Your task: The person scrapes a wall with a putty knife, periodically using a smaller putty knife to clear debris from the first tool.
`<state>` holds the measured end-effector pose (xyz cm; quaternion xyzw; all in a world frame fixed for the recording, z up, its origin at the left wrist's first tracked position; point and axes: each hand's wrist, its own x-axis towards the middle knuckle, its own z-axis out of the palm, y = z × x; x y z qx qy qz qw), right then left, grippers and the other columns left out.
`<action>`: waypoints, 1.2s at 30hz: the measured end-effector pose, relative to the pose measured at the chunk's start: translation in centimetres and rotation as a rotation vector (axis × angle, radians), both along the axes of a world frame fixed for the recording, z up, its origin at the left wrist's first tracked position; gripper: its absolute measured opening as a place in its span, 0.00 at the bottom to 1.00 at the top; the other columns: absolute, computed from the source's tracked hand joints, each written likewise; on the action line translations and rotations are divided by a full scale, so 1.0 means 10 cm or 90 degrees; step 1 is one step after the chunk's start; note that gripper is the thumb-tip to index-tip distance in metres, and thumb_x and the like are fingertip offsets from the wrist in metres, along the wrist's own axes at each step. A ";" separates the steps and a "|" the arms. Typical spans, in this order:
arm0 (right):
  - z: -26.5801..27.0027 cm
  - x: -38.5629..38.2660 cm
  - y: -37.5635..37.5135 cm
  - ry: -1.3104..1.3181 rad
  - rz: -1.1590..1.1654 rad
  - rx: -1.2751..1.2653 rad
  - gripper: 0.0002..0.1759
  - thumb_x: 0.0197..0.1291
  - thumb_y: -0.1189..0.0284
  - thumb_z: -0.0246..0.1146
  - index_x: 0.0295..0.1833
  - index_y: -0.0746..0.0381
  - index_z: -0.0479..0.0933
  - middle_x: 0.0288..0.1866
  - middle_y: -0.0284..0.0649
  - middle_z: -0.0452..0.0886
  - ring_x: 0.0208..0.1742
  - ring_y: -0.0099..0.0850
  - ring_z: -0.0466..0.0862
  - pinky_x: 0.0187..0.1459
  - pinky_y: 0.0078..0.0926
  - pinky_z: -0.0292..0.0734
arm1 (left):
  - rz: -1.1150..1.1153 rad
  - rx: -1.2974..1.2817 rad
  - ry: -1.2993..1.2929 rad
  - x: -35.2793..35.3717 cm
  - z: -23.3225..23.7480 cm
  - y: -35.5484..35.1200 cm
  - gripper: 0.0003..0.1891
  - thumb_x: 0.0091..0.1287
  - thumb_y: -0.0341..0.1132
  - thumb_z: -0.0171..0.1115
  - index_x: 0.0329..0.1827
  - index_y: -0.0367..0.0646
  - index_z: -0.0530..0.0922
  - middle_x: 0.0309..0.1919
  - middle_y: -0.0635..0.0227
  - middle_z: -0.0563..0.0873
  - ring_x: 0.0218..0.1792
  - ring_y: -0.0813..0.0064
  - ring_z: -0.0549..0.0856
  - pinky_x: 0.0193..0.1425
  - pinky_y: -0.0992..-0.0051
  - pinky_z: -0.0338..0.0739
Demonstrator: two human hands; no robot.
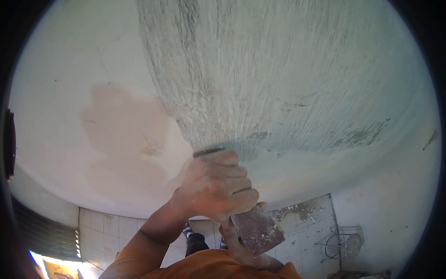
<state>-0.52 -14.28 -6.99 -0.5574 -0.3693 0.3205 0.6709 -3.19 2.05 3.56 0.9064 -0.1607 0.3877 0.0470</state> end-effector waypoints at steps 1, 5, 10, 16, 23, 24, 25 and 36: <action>0.05 0.02 0.01 0.031 0.011 -0.011 0.15 0.72 0.62 0.55 0.41 0.64 0.69 0.21 0.34 0.71 0.15 0.14 0.64 0.16 0.14 0.56 | 0.000 -0.009 -0.003 0.00 -0.04 -0.02 0.09 0.43 0.37 0.62 0.14 0.50 0.70 0.13 0.76 0.72 0.23 0.75 0.75 0.30 0.77 0.72; -0.12 -0.02 -0.02 0.021 -0.032 -0.012 0.15 0.72 0.63 0.55 0.38 0.65 0.70 0.20 0.35 0.71 0.15 0.15 0.64 0.15 0.14 0.55 | -0.023 -0.021 -0.019 0.03 -0.18 0.00 0.12 0.44 0.39 0.65 0.15 0.51 0.68 0.13 0.77 0.66 0.19 0.77 0.72 0.27 0.77 0.68; 0.20 -0.04 0.12 0.023 -0.017 0.084 0.16 0.72 0.63 0.55 0.37 0.65 0.70 0.17 0.34 0.70 0.13 0.16 0.63 0.14 0.15 0.53 | -0.040 -0.013 -0.079 0.07 -0.06 0.02 0.13 0.45 0.39 0.65 0.15 0.52 0.68 0.12 0.78 0.64 0.18 0.79 0.71 0.27 0.77 0.66; 0.22 -0.04 0.05 0.051 -0.031 -0.022 0.17 0.72 0.63 0.55 0.37 0.67 0.70 0.17 0.35 0.71 0.12 0.15 0.62 0.13 0.15 0.53 | -0.043 0.003 -0.077 0.03 -0.04 0.05 0.11 0.45 0.38 0.64 0.15 0.52 0.68 0.12 0.78 0.65 0.18 0.79 0.71 0.27 0.78 0.67; 0.21 0.00 0.05 0.034 -0.013 -0.002 0.17 0.72 0.63 0.55 0.36 0.67 0.70 0.17 0.35 0.70 0.13 0.15 0.62 0.13 0.14 0.53 | -0.030 -0.009 -0.061 0.03 -0.08 0.03 0.11 0.44 0.37 0.64 0.15 0.52 0.68 0.12 0.78 0.65 0.18 0.80 0.72 0.26 0.79 0.66; 0.25 -0.01 0.07 0.033 -0.021 0.006 0.17 0.72 0.63 0.56 0.36 0.66 0.70 0.17 0.35 0.70 0.13 0.15 0.62 0.13 0.14 0.53 | -0.031 -0.011 -0.049 0.03 -0.07 0.04 0.11 0.44 0.37 0.64 0.15 0.52 0.68 0.12 0.78 0.65 0.18 0.80 0.72 0.26 0.79 0.66; 0.25 -0.01 0.07 0.017 -0.025 0.009 0.17 0.71 0.63 0.56 0.35 0.66 0.70 0.17 0.35 0.70 0.13 0.15 0.62 0.14 0.14 0.53 | -0.027 -0.001 -0.066 0.03 -0.02 0.06 0.11 0.44 0.37 0.63 0.15 0.52 0.68 0.12 0.78 0.65 0.18 0.80 0.71 0.27 0.79 0.66; 0.19 0.08 0.05 -0.057 -0.039 0.022 0.16 0.71 0.62 0.56 0.39 0.66 0.69 0.18 0.34 0.70 0.14 0.15 0.63 0.14 0.15 0.54 | -0.035 0.033 -0.132 0.08 0.10 0.08 0.14 0.49 0.38 0.65 0.15 0.52 0.67 0.13 0.78 0.64 0.18 0.82 0.71 0.27 0.80 0.66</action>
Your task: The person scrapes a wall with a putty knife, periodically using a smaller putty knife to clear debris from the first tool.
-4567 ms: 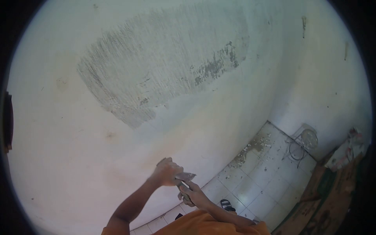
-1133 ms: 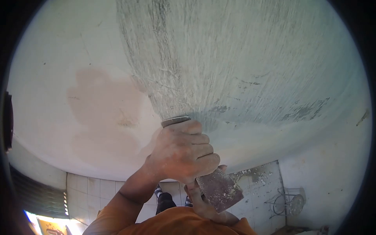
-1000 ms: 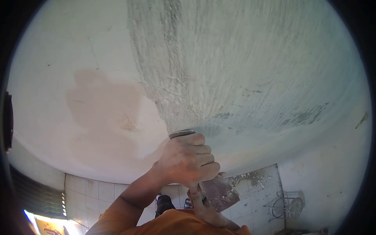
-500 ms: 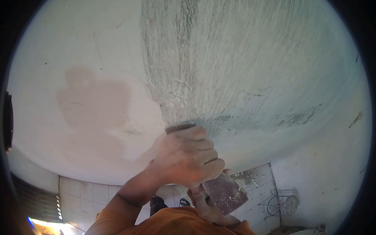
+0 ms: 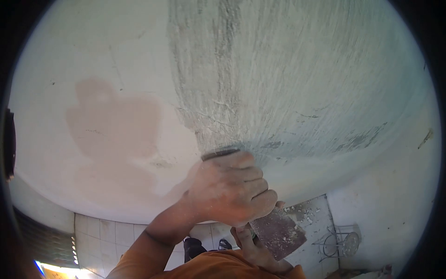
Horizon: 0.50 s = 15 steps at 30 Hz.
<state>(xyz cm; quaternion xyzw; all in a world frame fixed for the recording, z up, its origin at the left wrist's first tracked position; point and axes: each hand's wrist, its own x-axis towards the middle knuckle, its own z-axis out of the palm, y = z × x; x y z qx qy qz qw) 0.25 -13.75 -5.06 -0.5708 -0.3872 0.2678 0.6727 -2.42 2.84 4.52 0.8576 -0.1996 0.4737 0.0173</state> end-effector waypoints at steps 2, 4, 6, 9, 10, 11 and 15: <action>-0.02 0.00 -0.01 0.082 -0.017 0.042 0.16 0.71 0.62 0.56 0.39 0.66 0.69 0.18 0.34 0.69 0.14 0.15 0.62 0.14 0.15 0.54 | -0.002 0.010 0.003 -0.02 0.12 -0.01 0.15 0.50 0.39 0.66 0.15 0.52 0.67 0.13 0.78 0.64 0.18 0.82 0.71 0.27 0.80 0.65; -0.14 -0.03 -0.06 0.174 -0.008 0.062 0.16 0.71 0.63 0.56 0.38 0.65 0.68 0.18 0.33 0.67 0.14 0.16 0.61 0.14 0.15 0.54 | 0.000 0.000 0.030 -0.03 0.11 -0.01 0.13 0.48 0.38 0.64 0.15 0.51 0.67 0.12 0.77 0.66 0.18 0.80 0.72 0.30 0.79 0.67; -0.30 -0.05 -0.13 0.218 0.025 0.054 0.15 0.71 0.64 0.56 0.37 0.65 0.68 0.17 0.31 0.65 0.14 0.16 0.61 0.14 0.15 0.54 | 0.000 -0.031 0.075 -0.08 -0.03 -0.07 0.09 0.43 0.35 0.61 0.14 0.49 0.69 0.11 0.75 0.70 0.20 0.77 0.75 0.36 0.79 0.71; -0.08 -0.15 -0.02 0.192 -0.034 0.032 0.16 0.72 0.64 0.55 0.34 0.64 0.68 0.16 0.30 0.63 0.15 0.16 0.60 0.14 0.15 0.53 | -0.008 -0.003 0.068 -0.07 0.05 -0.02 0.09 0.44 0.35 0.61 0.14 0.49 0.69 0.11 0.75 0.70 0.19 0.76 0.75 0.36 0.78 0.70; -0.04 -0.10 0.01 0.173 -0.016 0.057 0.16 0.72 0.64 0.55 0.34 0.64 0.68 0.17 0.30 0.64 0.15 0.16 0.60 0.14 0.15 0.54 | -0.002 0.009 0.065 -0.07 0.14 -0.01 0.09 0.44 0.35 0.61 0.14 0.49 0.69 0.11 0.74 0.70 0.19 0.76 0.75 0.37 0.78 0.70; -0.01 -0.03 0.03 0.156 0.003 0.078 0.16 0.72 0.64 0.55 0.34 0.63 0.68 0.17 0.31 0.64 0.15 0.16 0.60 0.15 0.15 0.54 | 0.004 0.018 0.064 -0.09 0.29 0.00 0.09 0.45 0.35 0.61 0.14 0.49 0.70 0.11 0.74 0.70 0.20 0.76 0.75 0.37 0.79 0.71; -0.07 -0.03 -0.10 0.177 0.023 0.006 0.15 0.71 0.63 0.56 0.36 0.64 0.68 0.18 0.34 0.70 0.15 0.16 0.62 0.16 0.16 0.56 | 0.000 -0.013 0.064 -0.11 0.19 -0.04 0.10 0.47 0.37 0.62 0.14 0.49 0.70 0.11 0.73 0.72 0.19 0.75 0.74 0.35 0.78 0.70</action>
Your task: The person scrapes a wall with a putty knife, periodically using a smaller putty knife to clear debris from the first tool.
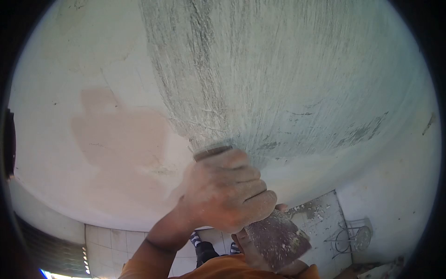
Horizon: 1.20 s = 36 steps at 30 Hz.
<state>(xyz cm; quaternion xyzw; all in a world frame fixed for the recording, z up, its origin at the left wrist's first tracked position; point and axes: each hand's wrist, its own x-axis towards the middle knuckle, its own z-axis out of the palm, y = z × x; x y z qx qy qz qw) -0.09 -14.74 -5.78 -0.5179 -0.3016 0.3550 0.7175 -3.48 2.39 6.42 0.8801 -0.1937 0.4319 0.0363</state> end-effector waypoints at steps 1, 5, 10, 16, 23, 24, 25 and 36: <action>0.00 -0.04 -0.04 0.008 0.002 -0.049 0.15 0.71 0.63 0.57 0.37 0.64 0.68 0.18 0.35 0.70 0.15 0.16 0.62 0.16 0.16 0.56 | -0.006 -0.019 0.005 0.00 -0.06 -0.01 0.10 0.47 0.37 0.62 0.14 0.49 0.70 0.11 0.73 0.72 0.18 0.75 0.73 0.34 0.77 0.70; 0.24 -0.05 0.13 -0.095 -0.052 -0.001 0.19 0.71 0.59 0.56 0.37 0.65 0.68 0.16 0.34 0.70 0.12 0.16 0.62 0.14 0.15 0.54 | 0.008 0.022 -0.015 0.04 0.01 0.06 0.15 0.51 0.38 0.67 0.15 0.52 0.68 0.12 0.78 0.65 0.17 0.81 0.70 0.26 0.78 0.64; 0.42 -0.02 0.16 -0.137 -0.024 0.007 0.22 0.69 0.54 0.58 0.37 0.65 0.69 0.14 0.34 0.68 0.10 0.16 0.62 0.12 0.15 0.53 | 0.006 0.009 -0.022 0.02 0.10 0.06 0.15 0.51 0.39 0.68 0.15 0.51 0.69 0.11 0.78 0.66 0.17 0.80 0.70 0.26 0.78 0.64; 0.55 0.02 0.23 -0.199 -0.023 0.021 0.22 0.68 0.55 0.59 0.39 0.65 0.70 0.15 0.35 0.69 0.12 0.17 0.63 0.12 0.16 0.56 | -0.017 0.005 -0.038 0.04 0.24 0.10 0.15 0.49 0.41 0.68 0.15 0.52 0.68 0.11 0.79 0.66 0.17 0.80 0.70 0.26 0.78 0.64; 0.26 -0.03 0.15 -0.178 -0.002 0.022 0.17 0.70 0.61 0.58 0.42 0.66 0.69 0.17 0.34 0.68 0.13 0.17 0.63 0.12 0.15 0.56 | 0.008 0.027 -0.012 -0.01 0.11 0.07 0.15 0.51 0.40 0.68 0.15 0.52 0.70 0.10 0.79 0.66 0.16 0.80 0.68 0.26 0.79 0.65; 0.35 0.02 0.17 -0.178 -0.008 0.034 0.17 0.70 0.61 0.58 0.42 0.66 0.69 0.17 0.34 0.68 0.13 0.17 0.62 0.13 0.15 0.57 | 0.007 0.052 -0.017 0.02 0.20 0.09 0.14 0.51 0.40 0.68 0.15 0.52 0.70 0.10 0.80 0.66 0.16 0.81 0.69 0.26 0.79 0.66; 0.40 0.02 0.18 -0.179 -0.004 0.032 0.17 0.70 0.61 0.58 0.42 0.66 0.69 0.17 0.34 0.68 0.13 0.17 0.62 0.13 0.14 0.56 | 0.010 0.077 -0.022 0.02 0.26 0.11 0.14 0.51 0.40 0.67 0.15 0.53 0.71 0.10 0.80 0.66 0.16 0.81 0.69 0.25 0.79 0.66; 0.39 0.03 0.25 -0.175 -0.028 0.032 0.20 0.69 0.60 0.59 0.51 0.67 0.67 0.20 0.38 0.71 0.14 0.16 0.63 0.13 0.14 0.55 | 0.007 0.090 -0.024 0.01 0.27 0.11 0.09 0.50 0.40 0.67 0.17 0.55 0.75 0.12 0.80 0.68 0.18 0.82 0.71 0.25 0.81 0.66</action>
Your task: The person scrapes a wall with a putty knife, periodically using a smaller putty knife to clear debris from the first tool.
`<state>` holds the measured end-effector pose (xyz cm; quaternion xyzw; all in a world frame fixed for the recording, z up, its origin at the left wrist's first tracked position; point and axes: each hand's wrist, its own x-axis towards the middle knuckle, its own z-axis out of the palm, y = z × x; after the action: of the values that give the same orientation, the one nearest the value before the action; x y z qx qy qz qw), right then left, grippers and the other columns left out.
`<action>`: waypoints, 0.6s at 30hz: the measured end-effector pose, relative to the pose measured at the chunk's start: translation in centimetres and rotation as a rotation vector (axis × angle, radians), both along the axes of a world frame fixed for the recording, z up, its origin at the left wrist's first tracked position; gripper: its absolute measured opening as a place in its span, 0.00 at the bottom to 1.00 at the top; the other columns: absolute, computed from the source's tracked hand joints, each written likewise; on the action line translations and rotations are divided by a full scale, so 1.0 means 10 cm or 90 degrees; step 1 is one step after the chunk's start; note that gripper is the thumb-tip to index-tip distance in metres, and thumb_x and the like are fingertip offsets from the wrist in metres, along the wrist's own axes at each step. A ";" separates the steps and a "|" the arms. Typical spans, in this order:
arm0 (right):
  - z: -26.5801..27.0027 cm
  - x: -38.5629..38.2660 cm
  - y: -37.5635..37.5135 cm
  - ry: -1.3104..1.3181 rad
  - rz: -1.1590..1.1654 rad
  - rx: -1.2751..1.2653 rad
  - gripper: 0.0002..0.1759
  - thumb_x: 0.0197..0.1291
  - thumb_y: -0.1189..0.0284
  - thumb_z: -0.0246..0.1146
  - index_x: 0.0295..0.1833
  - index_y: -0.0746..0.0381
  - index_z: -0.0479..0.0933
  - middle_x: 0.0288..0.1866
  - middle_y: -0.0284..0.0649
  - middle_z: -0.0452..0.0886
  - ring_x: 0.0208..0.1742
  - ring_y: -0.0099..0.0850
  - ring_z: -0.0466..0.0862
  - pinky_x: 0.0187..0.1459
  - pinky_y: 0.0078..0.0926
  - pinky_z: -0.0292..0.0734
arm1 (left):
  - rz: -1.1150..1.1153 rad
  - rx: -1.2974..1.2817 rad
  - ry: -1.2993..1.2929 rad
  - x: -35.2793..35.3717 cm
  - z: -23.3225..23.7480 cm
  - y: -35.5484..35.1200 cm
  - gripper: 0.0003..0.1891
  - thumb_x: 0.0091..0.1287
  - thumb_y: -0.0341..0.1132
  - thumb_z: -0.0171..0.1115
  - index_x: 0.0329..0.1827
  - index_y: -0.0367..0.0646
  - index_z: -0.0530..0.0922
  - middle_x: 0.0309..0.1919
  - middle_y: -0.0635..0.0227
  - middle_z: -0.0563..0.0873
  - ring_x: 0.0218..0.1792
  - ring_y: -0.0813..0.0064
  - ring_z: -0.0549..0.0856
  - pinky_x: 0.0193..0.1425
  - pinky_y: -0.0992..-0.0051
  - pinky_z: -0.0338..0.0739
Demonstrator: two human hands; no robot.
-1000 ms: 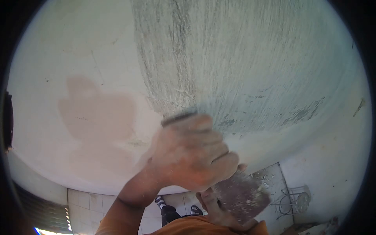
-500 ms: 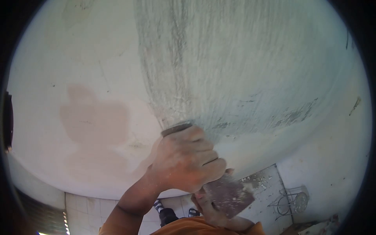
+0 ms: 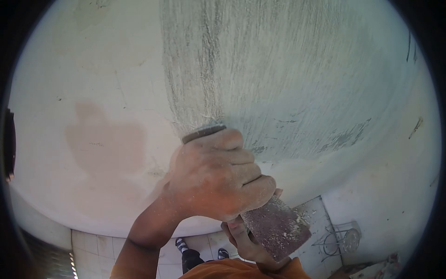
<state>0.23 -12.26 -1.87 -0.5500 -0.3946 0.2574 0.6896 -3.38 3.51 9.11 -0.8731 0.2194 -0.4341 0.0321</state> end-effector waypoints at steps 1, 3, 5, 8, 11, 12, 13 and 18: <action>-0.03 0.01 0.00 0.001 -0.002 -0.002 0.20 0.69 0.60 0.59 0.51 0.67 0.67 0.20 0.38 0.71 0.14 0.16 0.63 0.13 0.14 0.54 | -0.004 -0.009 0.001 -0.01 0.02 0.00 0.09 0.50 0.39 0.67 0.17 0.56 0.75 0.12 0.80 0.68 0.19 0.82 0.71 0.25 0.81 0.67; -0.17 -0.03 -0.05 0.030 -0.007 0.001 0.20 0.69 0.60 0.59 0.51 0.67 0.68 0.19 0.38 0.70 0.13 0.16 0.64 0.12 0.14 0.54 | -0.001 -0.029 0.005 -0.01 -0.02 -0.01 0.10 0.50 0.39 0.67 0.16 0.55 0.74 0.12 0.81 0.68 0.19 0.82 0.72 0.25 0.81 0.67; -0.21 -0.05 -0.04 0.065 -0.014 0.012 0.20 0.69 0.60 0.59 0.50 0.67 0.69 0.18 0.38 0.70 0.13 0.16 0.64 0.12 0.14 0.54 | 0.008 -0.052 0.018 0.01 -0.24 -0.03 0.11 0.50 0.38 0.67 0.15 0.55 0.72 0.12 0.81 0.68 0.19 0.83 0.71 0.25 0.81 0.67; -0.08 -0.01 0.02 0.054 -0.015 0.022 0.21 0.68 0.57 0.60 0.48 0.66 0.70 0.17 0.37 0.71 0.11 0.16 0.63 0.11 0.14 0.53 | 0.020 0.016 0.002 0.04 -0.06 -0.01 0.10 0.49 0.37 0.67 0.15 0.55 0.73 0.12 0.82 0.69 0.20 0.83 0.72 0.24 0.81 0.66; 0.06 0.03 0.08 0.023 -0.006 0.054 0.21 0.67 0.57 0.61 0.48 0.65 0.70 0.18 0.37 0.72 0.11 0.17 0.63 0.11 0.14 0.53 | 0.008 0.000 -0.004 0.06 0.03 -0.02 0.11 0.49 0.38 0.67 0.15 0.55 0.73 0.12 0.82 0.70 0.19 0.83 0.71 0.24 0.82 0.66; 0.00 0.02 0.08 0.016 0.001 0.064 0.21 0.67 0.58 0.60 0.48 0.66 0.70 0.19 0.37 0.72 0.11 0.17 0.63 0.11 0.14 0.53 | 0.002 -0.017 -0.006 0.05 0.05 -0.01 0.11 0.49 0.38 0.67 0.15 0.55 0.73 0.12 0.82 0.70 0.19 0.83 0.71 0.24 0.82 0.66; -0.11 -0.01 0.05 0.015 0.007 0.074 0.20 0.67 0.58 0.60 0.48 0.67 0.70 0.20 0.37 0.72 0.12 0.17 0.64 0.11 0.14 0.54 | 0.011 -0.028 0.010 0.03 0.02 -0.01 0.12 0.49 0.38 0.68 0.15 0.55 0.72 0.12 0.82 0.70 0.18 0.83 0.71 0.24 0.82 0.65; 0.01 -0.09 0.02 0.045 0.017 0.025 0.21 0.67 0.59 0.61 0.47 0.69 0.69 0.20 0.35 0.69 0.13 0.18 0.65 0.11 0.14 0.56 | 0.013 0.033 -0.006 -0.06 0.13 0.02 0.11 0.47 0.39 0.69 0.15 0.54 0.73 0.11 0.82 0.68 0.16 0.81 0.70 0.25 0.81 0.66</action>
<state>-0.64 -12.03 -1.73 -0.5217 -0.3823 0.2783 0.7101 -3.96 3.71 10.39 -0.8720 0.2217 -0.4323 0.0599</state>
